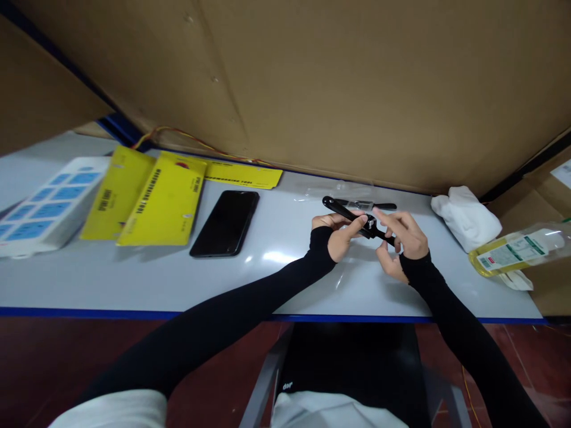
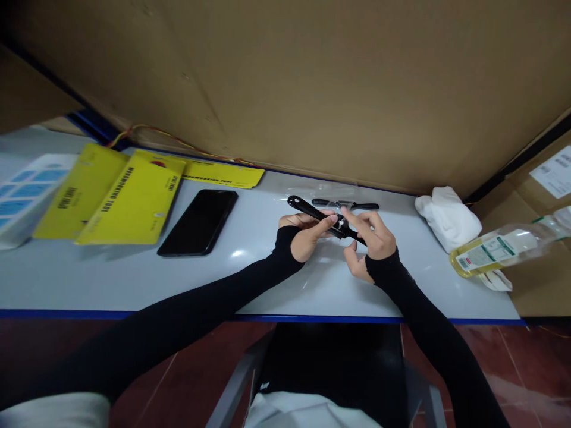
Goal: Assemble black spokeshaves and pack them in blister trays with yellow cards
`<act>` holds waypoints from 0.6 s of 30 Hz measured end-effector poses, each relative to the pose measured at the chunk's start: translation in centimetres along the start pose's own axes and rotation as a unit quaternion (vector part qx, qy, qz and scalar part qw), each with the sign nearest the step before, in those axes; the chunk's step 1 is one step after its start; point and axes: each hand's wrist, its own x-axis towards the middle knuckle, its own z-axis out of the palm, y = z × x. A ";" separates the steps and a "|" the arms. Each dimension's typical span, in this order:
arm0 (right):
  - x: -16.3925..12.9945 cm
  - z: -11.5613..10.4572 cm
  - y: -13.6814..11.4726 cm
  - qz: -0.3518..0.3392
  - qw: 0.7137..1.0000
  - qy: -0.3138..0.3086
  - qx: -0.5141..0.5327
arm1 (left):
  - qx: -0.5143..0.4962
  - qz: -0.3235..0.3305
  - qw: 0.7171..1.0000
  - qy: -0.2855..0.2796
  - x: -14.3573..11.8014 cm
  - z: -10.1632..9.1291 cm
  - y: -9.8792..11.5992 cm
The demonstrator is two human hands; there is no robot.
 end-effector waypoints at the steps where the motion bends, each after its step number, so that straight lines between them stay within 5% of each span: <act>1: 0.0 0.1 0.1 -0.008 1.000 0.006 0.000 | 0.002 0.001 1.000 0.000 0.0 -0.1 -0.1; 18: -0.1 -0.1 -0.4 0.011 0.998 0.021 0.064 | 0.000 0.015 1.000 0.008 0.0 0.0 0.0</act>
